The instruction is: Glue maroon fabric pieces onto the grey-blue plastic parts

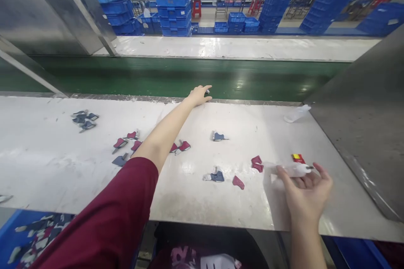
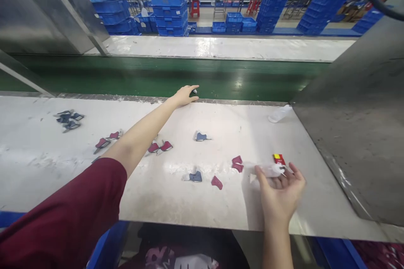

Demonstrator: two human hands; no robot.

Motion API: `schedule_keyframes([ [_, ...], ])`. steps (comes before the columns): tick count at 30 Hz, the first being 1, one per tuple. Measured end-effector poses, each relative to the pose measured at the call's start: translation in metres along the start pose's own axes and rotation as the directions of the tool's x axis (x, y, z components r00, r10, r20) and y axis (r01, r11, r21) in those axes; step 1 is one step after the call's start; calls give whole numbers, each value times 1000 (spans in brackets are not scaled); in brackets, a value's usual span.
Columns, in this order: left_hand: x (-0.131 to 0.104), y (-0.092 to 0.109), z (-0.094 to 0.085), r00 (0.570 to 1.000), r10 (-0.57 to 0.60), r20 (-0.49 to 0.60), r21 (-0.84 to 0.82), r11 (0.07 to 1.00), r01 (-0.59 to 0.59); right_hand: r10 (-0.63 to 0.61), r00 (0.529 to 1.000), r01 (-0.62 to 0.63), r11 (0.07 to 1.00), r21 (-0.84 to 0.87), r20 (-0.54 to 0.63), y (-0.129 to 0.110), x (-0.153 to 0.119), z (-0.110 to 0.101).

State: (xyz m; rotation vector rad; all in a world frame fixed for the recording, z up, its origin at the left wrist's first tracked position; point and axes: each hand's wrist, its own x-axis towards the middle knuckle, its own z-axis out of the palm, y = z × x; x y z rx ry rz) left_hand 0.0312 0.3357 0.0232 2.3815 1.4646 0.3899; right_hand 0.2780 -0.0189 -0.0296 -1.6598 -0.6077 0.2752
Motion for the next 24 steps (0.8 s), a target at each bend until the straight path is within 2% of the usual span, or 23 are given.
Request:
schedule_keyframes([
  [2, 7, 0, 4, 1000, 11, -12, -3, 1000, -11, -162, 984, 154, 983, -99, -75, -5, -10, -4],
  [4, 8, -1, 6, 999, 20, -36, -7, 1000, -20, -382, 908, 340, 912, -232, -173, -11, -22, -6],
  [5, 7, -1, 6, 999, 30, -46, -10, 999, -30, -483, 860, 425, 856, -294, -164, -14, -28, -7],
  [7, 0, -1, 5, 996, 66, -56, -15, 998, -67, -608, 794, 565, 746, -352, -15, -20, -37, -5],
  [9, -11, 2, 2, 992, 112, -57, -19, 993, -113, -611, 764, 643, 694, -323, 208, -23, -43, 1],
  [11, -22, 6, -2, 987, 157, -32, -21, 987, -158, -549, 757, 648, 697, -306, 354, -22, -45, 8],
  [13, -32, 12, -7, 979, 200, 33, -27, 980, -199, -473, 785, 608, 711, -352, 401, -18, -46, 16],
  [17, -59, 25, -14, 941, 279, 190, -108, 959, -262, -370, 855, 509, 735, -448, 364, -11, -47, 25],
  [18, -70, 29, -15, 941, 284, 185, -135, 956, -262, -367, 855, 508, 734, -450, 367, -11, -47, 26],
  [20, -101, 39, -14, 959, 271, 88, -158, 954, -255, -384, 838, 536, 717, -447, 388, -11, -48, 27],
  [22, -143, 51, -11, 967, 245, -63, -142, 957, -252, -400, 823, 560, 688, -461, 403, -13, -49, 29],
  [24, -193, 64, -6, 967, 242, -83, -176, 951, -254, -393, 827, 557, 670, -492, 401, -14, -49, 31],
])
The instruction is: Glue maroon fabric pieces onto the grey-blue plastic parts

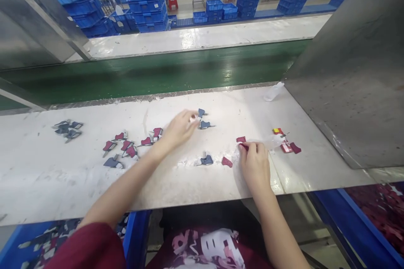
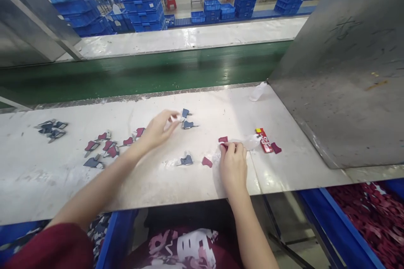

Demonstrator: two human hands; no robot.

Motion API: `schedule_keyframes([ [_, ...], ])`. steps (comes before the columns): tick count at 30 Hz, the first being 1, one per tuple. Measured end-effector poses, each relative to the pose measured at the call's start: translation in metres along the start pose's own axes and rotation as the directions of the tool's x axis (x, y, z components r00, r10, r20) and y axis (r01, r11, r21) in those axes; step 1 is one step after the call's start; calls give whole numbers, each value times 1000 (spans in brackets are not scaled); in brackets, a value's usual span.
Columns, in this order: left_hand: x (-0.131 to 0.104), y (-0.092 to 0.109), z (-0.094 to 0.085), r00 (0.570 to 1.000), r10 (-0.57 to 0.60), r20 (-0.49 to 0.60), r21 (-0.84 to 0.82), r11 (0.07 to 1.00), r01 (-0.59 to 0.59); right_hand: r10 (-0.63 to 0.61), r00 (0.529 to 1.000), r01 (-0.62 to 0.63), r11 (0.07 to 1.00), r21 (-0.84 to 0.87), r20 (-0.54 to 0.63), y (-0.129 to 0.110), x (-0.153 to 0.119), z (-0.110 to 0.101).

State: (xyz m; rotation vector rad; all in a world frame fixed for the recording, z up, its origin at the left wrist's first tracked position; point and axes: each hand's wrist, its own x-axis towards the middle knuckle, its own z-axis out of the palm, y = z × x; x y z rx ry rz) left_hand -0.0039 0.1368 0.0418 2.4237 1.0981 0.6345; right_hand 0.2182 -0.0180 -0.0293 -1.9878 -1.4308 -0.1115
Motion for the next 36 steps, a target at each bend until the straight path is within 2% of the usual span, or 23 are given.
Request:
schedule_keyframes([
  [2, -44, 21, 8, 997, -14, 75, -30, 999, 16, 30, 1000, -30, 999, -11, 6, -2, 2, 0],
  [4, -77, 34, 19, 991, -37, 129, -58, 997, 45, 82, 997, -82, 996, 21, -9, -3, 3, -1],
  [7, -101, 41, 36, 992, -88, 93, -110, 989, 98, 176, 984, -175, 964, 198, 13, -6, 0, -8],
  [10, -102, 44, 48, 986, -166, -3, -219, 962, 162, 150, 973, -213, 870, 445, 174, -18, -7, -17],
  [14, -101, 57, 50, 943, -329, -59, -404, 871, 279, 70, 936, -288, 715, 637, 344, -46, -18, -29],
  [18, -108, 74, 44, 898, -423, -123, -527, 795, 302, 135, 901, -416, 534, 736, 411, -74, -22, -37],
  [20, -112, 81, 41, 887, -434, -156, -548, 786, 288, 163, 893, -442, 489, 752, 419, -83, -23, -39],
  [24, -114, 90, 36, 885, -413, -212, -553, 798, 240, 171, 900, -433, 473, 768, 402, -88, -25, -43],
  [36, -120, 97, 29, 895, -391, -214, -569, 795, 212, 139, 911, -398, 540, 741, 388, -89, -28, -49],
])
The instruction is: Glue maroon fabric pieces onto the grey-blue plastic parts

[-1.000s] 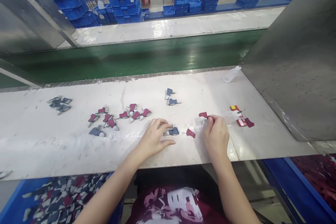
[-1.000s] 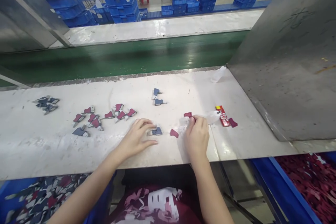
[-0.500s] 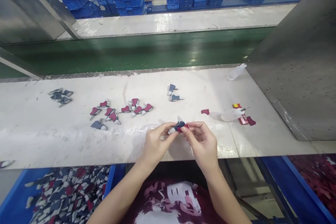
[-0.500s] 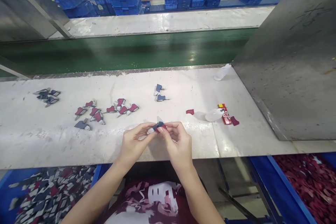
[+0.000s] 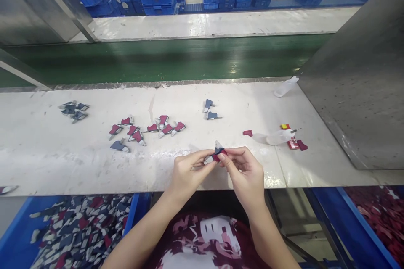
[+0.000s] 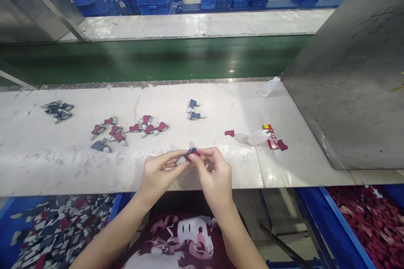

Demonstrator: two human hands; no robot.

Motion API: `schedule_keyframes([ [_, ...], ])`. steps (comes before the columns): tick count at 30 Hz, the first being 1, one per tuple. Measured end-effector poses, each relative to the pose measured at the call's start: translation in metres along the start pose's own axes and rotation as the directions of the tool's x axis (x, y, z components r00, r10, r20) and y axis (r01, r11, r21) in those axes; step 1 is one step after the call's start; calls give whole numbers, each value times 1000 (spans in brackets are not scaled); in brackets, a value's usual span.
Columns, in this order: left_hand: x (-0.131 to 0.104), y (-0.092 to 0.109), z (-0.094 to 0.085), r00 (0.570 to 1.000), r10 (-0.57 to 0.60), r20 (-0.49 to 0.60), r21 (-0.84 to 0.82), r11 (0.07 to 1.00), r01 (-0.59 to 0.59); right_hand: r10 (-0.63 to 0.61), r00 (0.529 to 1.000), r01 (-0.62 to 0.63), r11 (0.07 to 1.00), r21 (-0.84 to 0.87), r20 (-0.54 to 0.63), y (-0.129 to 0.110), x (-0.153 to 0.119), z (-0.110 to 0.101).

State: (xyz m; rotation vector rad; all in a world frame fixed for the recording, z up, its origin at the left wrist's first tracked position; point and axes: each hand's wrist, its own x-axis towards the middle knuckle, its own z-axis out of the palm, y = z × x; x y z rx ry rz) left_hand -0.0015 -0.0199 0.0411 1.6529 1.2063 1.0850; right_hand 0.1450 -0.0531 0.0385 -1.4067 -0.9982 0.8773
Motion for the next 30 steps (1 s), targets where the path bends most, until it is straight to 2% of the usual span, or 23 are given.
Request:
schedule_keyframes([
  [5, 0, 6, -4, 999, -2, 42, -47, 999, 4, -40, 999, 39, 998, -57, -25, 0, -3, -2],
  [9, 2, 11, -5, 984, -128, 120, -179, 973, 148, -132, 990, 126, 985, -117, -42, 0, -5, -2],
  [12, 2, 14, -2, 965, -226, 130, -306, 917, 256, -197, 980, 189, 970, -150, -39, 1, -5, -1],
  [20, 1, 18, -2, 935, -318, 158, -420, 835, 355, -328, 944, 311, 924, -223, -44, 3, -5, -1],
  [27, 3, 22, -1, 915, -368, 164, -466, 789, 400, -356, 932, 333, 918, -215, -74, 3, -4, -1],
  [30, 4, 22, 1, 908, -381, 173, -487, 768, 415, -316, 947, 305, 941, -148, -63, 2, -3, -4],
])
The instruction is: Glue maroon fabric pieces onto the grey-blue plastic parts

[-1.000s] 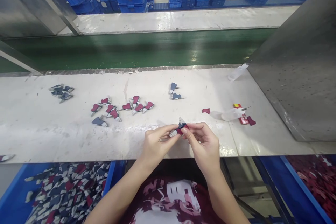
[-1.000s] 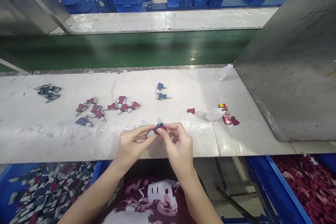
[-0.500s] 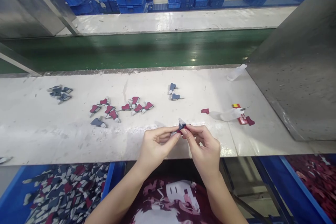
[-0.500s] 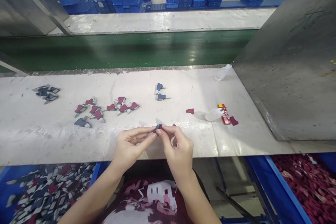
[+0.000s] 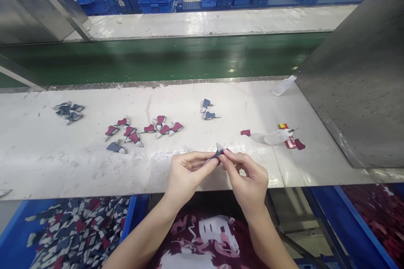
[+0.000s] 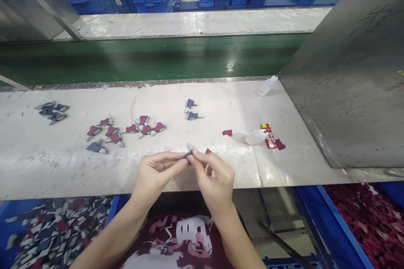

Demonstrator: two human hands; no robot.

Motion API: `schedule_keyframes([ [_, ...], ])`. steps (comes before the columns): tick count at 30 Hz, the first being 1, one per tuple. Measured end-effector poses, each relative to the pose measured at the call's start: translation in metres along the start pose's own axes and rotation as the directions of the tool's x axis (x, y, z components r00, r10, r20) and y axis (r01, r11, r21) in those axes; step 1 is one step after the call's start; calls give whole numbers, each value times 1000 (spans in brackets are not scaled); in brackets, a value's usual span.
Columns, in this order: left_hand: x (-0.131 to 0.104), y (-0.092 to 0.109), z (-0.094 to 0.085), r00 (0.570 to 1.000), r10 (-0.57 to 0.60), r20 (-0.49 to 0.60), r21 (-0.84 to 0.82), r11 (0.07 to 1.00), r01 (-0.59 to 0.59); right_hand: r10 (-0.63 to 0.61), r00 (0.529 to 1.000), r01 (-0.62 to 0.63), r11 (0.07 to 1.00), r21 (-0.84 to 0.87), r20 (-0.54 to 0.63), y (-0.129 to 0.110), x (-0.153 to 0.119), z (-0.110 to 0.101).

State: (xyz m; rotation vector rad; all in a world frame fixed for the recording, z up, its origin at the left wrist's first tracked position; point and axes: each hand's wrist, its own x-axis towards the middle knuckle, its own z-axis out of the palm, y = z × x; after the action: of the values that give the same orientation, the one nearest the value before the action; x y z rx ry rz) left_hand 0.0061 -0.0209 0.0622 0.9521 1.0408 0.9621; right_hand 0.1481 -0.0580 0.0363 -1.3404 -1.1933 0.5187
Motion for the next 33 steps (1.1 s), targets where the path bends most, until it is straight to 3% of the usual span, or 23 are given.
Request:
schedule_keyframes([
  [6, -2, 5, 5, 999, 44, -23, 70, 997, -43, 184, 981, -189, 977, 93, 65, -2, 13, -15],
  [11, -5, 10, 10, 993, 119, -3, 141, 983, -117, 182, 909, -269, 943, 197, 374, -4, 22, -20],
  [13, -6, 10, 11, 991, 131, 7, 165, 978, -131, 191, 892, -308, 921, 240, 411, -4, 21, -19],
  [22, -6, 8, 16, 996, 94, -3, 142, 986, -92, 153, 966, -190, 967, 172, 207, -6, 11, -6],
  [28, -7, 7, 15, 996, 83, -39, 126, 989, -77, 185, 961, -225, 956, 190, 206, -4, 10, -5],
  [33, -7, 4, 15, 998, 29, -57, 105, 994, -23, 129, 958, -189, 956, 225, 256, 0, 11, -12],
])
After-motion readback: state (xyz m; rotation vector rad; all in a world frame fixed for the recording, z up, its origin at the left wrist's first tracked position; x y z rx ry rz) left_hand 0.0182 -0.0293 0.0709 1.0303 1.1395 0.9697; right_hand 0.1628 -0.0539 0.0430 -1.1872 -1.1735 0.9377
